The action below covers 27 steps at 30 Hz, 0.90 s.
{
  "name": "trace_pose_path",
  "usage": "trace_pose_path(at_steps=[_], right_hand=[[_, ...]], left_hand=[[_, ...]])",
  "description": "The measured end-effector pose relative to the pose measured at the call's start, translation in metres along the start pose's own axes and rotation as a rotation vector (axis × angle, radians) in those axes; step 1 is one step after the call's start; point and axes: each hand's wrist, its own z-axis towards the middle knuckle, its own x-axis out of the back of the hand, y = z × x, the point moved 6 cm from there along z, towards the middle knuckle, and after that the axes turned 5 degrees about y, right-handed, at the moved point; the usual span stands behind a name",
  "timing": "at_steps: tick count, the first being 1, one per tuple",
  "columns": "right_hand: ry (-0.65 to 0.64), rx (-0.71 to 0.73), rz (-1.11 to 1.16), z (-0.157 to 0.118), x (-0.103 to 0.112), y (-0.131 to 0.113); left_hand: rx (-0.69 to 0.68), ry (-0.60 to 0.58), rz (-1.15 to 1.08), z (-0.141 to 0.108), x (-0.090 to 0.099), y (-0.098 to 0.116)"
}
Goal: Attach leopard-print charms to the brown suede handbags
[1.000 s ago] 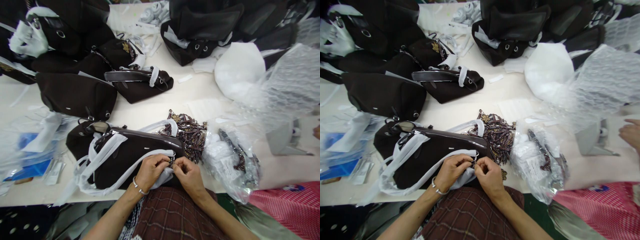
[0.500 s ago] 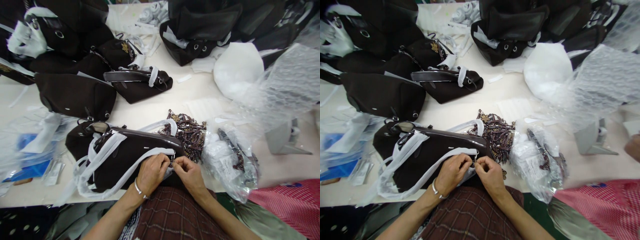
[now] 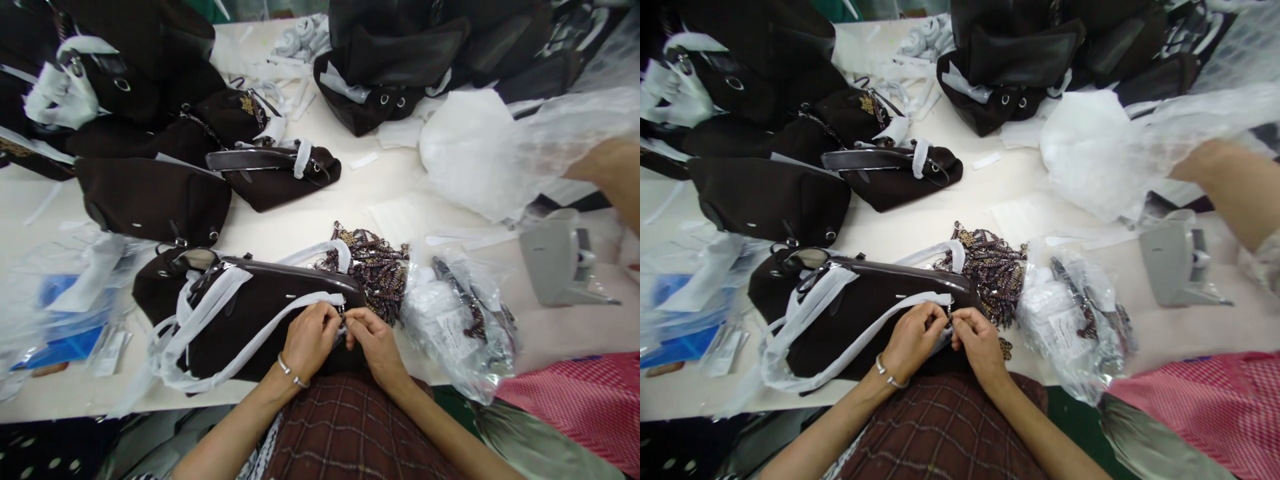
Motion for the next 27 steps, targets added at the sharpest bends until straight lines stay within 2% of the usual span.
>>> trace_pose_path(at_steps=[7, 13, 17, 20, 25, 27], right_hand=[[-0.022, 0.020, 0.058, 0.004, -0.001, 0.005], [-0.129, -0.105, 0.128, 0.007, -0.001, 0.014], [-0.167, -0.116, 0.115, 0.008, 0.001, 0.014], [-0.165, -0.094, 0.062, 0.009, 0.003, 0.011], [-0.132, 0.020, -0.081, 0.008, 0.006, 0.000], [-0.078, 0.082, -0.133, 0.005, 0.009, -0.005]], left_hand=[[0.062, -0.035, -0.043, 0.005, -0.003, -0.004], [0.084, -0.044, -0.104, 0.004, -0.005, -0.006], [0.076, 0.017, -0.034, -0.004, -0.006, -0.004], [0.073, 0.058, -0.009, -0.007, -0.005, -0.004], [0.058, -0.006, -0.117, -0.003, -0.005, -0.009], [0.055, 0.001, -0.130, -0.002, -0.004, -0.011]])
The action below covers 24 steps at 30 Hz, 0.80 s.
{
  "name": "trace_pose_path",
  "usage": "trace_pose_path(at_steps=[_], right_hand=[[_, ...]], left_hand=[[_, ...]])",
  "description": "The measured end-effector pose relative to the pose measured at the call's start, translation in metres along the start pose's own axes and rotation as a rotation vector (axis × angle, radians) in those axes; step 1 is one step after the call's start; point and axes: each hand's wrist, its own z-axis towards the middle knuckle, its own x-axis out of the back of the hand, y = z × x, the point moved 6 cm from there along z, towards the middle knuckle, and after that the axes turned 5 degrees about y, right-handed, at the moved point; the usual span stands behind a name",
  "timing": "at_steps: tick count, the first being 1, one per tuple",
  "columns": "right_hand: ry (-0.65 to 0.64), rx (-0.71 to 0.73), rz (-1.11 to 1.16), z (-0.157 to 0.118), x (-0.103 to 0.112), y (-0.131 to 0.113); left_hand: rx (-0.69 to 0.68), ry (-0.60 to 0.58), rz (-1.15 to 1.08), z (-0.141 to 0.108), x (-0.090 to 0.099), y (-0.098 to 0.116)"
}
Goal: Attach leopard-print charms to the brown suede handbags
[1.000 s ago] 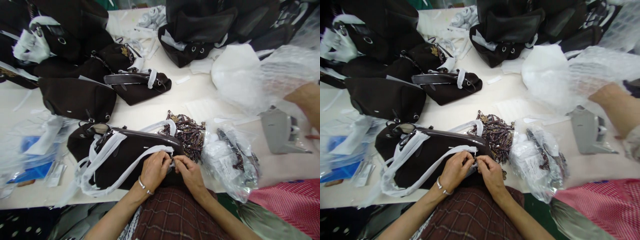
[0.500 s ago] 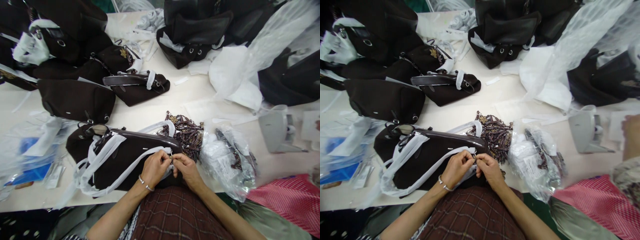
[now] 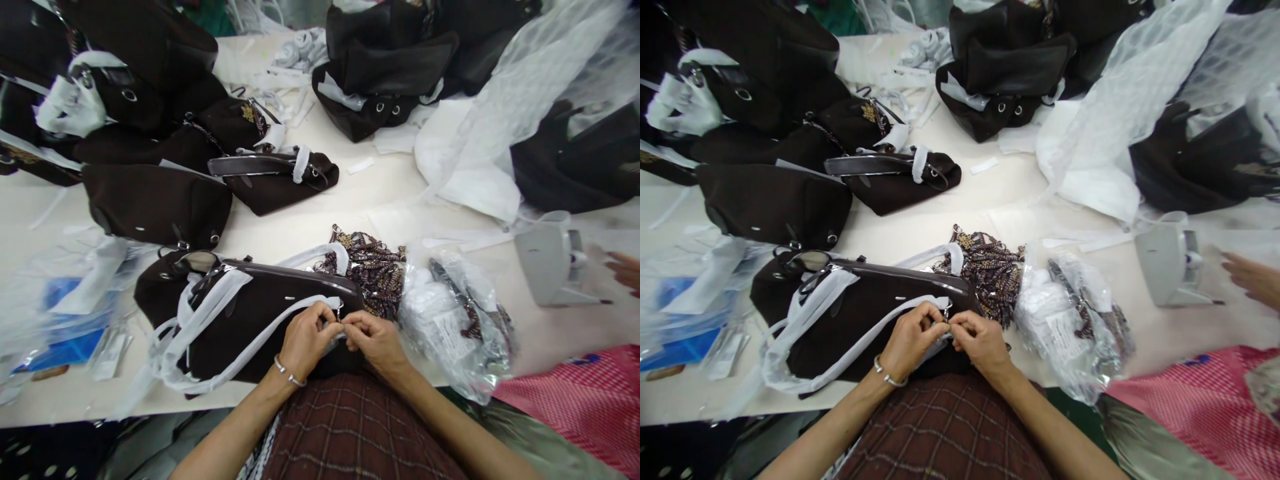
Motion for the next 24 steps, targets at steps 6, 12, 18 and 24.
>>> trace_pose_path(at_steps=[6, 12, 18, 24], right_hand=[[0.145, 0.141, -0.051, -0.013, 0.009, -0.013], [0.056, 0.222, -0.093, -0.013, -0.001, -0.026], [0.102, 0.026, 0.141, 0.001, -0.001, -0.011], [0.186, -0.043, 0.249, 0.013, 0.002, -0.002]], left_hand=[[-0.300, 0.145, -0.020, -0.009, 0.006, 0.018], [-0.382, 0.099, -0.177, -0.007, 0.010, 0.024], [-0.288, 0.124, -0.113, -0.007, 0.015, 0.020], [-0.243, 0.251, 0.103, -0.008, 0.021, 0.017]])
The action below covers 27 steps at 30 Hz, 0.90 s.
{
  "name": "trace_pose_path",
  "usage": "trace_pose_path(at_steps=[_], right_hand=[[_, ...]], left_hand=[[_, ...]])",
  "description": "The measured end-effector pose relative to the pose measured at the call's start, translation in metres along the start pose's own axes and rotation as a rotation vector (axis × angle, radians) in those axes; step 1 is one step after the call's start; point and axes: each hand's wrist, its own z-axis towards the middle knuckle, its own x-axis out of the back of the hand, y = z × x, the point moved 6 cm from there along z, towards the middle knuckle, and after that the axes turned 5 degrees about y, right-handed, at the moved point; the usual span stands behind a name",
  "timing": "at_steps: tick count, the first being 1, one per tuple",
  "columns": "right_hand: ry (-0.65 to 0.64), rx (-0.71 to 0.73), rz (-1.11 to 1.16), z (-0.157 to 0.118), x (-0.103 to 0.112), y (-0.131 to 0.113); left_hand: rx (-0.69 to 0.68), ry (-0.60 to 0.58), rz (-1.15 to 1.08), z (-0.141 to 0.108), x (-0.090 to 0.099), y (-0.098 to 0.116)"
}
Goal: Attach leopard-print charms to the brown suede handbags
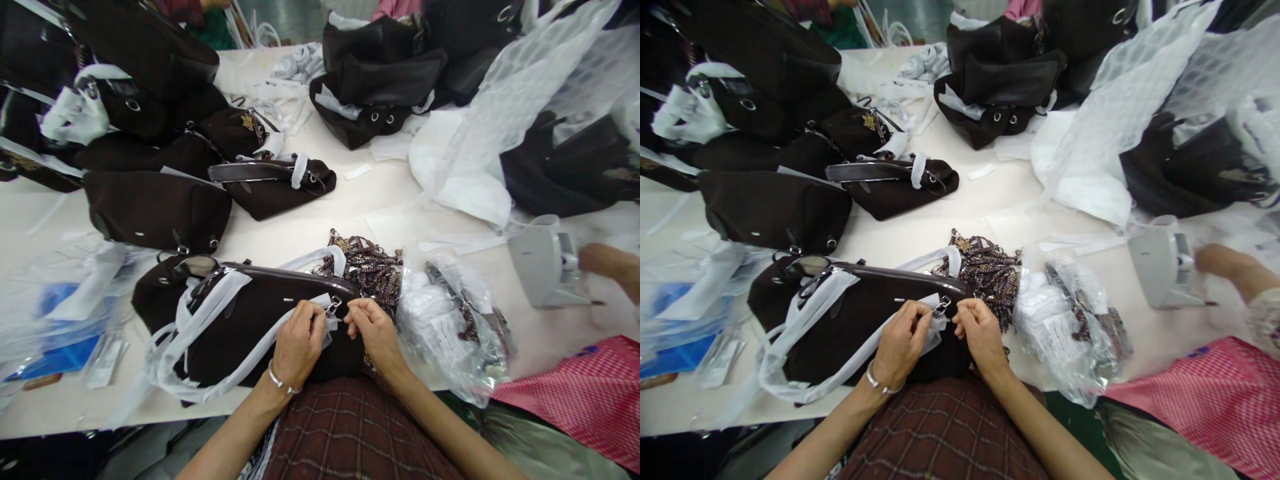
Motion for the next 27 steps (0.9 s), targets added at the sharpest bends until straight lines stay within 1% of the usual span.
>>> trace_pose_path(at_steps=[3, 7, 11, 13, 15, 17, 19, 21, 24, 27], right_hand=[[0.017, 0.024, -0.042, 0.000, -0.002, 0.001], [0.023, 0.101, -0.132, -0.004, -0.005, -0.005], [0.018, 0.241, -0.288, -0.007, -0.004, -0.017], [-0.011, 0.274, -0.333, -0.007, -0.003, -0.019], [-0.045, 0.222, -0.325, -0.005, -0.003, -0.015], [-0.069, 0.086, -0.247, -0.003, -0.004, -0.007], [-0.097, -0.067, -0.113, -0.003, -0.010, 0.002], [-0.144, -0.179, 0.049, -0.006, -0.019, 0.006], [-0.193, -0.284, 0.309, -0.010, -0.033, 0.008], [-0.174, -0.351, 0.467, -0.011, -0.037, 0.009]], left_hand=[[-0.006, 0.010, 0.135, 0.003, 0.001, -0.001], [-0.034, -0.033, 0.376, 0.010, 0.000, 0.002], [-0.148, -0.053, 0.440, 0.017, -0.003, 0.013], [-0.193, -0.058, 0.471, 0.021, -0.003, 0.017], [-0.224, -0.068, 0.506, 0.025, -0.003, 0.021], [-0.258, -0.081, 0.528, 0.028, -0.003, 0.025], [-0.309, -0.096, 0.517, 0.031, -0.003, 0.030], [-0.366, -0.110, 0.478, 0.032, -0.003, 0.034], [-0.393, -0.130, 0.460, 0.034, -0.004, 0.033], [-0.353, -0.163, 0.539, 0.038, -0.005, 0.024]])
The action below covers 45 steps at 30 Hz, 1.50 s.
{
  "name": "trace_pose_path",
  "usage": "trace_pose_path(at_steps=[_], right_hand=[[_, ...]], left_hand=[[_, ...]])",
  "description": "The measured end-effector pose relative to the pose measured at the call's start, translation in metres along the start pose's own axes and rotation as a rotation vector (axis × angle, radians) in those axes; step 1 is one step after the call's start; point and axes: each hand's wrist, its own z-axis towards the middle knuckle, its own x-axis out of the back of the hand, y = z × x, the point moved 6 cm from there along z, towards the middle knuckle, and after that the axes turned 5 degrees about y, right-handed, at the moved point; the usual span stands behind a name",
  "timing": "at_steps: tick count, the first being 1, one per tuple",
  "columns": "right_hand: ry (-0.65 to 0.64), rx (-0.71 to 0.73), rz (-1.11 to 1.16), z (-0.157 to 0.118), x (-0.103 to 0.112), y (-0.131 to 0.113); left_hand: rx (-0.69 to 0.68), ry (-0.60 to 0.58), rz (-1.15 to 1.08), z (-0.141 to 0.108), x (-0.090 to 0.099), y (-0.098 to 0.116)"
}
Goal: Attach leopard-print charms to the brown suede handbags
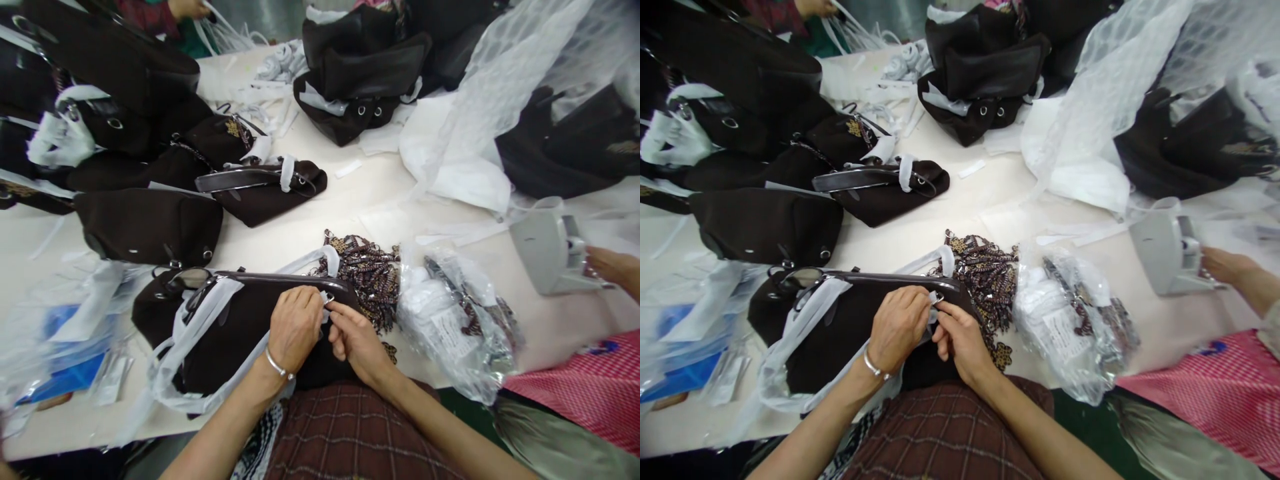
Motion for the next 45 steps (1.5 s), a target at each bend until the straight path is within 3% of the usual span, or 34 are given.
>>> trace_pose_path(at_steps=[9, 15, 21, 26, 31, 35, 38, 42, 45], right_hand=[[0.070, 0.122, -0.165, -0.001, 0.002, -0.004], [-0.024, -0.022, 0.094, 0.003, -0.007, -0.003], [-0.052, -0.089, 0.383, 0.002, 0.000, 0.008], [-0.005, 0.018, 0.127, 0.000, 0.009, 0.006], [0.093, 0.167, -0.131, 0.004, 0.014, -0.007], [0.090, 0.156, -0.079, 0.009, 0.017, -0.006], [0.097, 0.145, -0.078, 0.012, 0.019, -0.005], [0.176, 0.170, -0.205, 0.013, 0.024, -0.009], [0.213, 0.193, -0.350, 0.012, 0.026, -0.014]], left_hand=[[0.079, -0.140, -0.087, 0.012, -0.016, -0.015], [-0.008, -0.226, -0.450, 0.025, -0.025, -0.012], [0.071, -0.182, -0.715, 0.018, -0.019, -0.015], [0.092, -0.277, -0.509, 0.017, -0.019, -0.016], [-0.090, -0.232, -0.263, 0.032, -0.011, -0.001], [-0.073, -0.256, -0.209, 0.042, -0.013, 0.002], [-0.092, -0.349, -0.134, 0.049, -0.018, 0.000], [-0.230, -0.454, -0.141, 0.056, -0.025, 0.003], [-0.245, -0.425, -0.173, 0.056, -0.028, 0.004]])
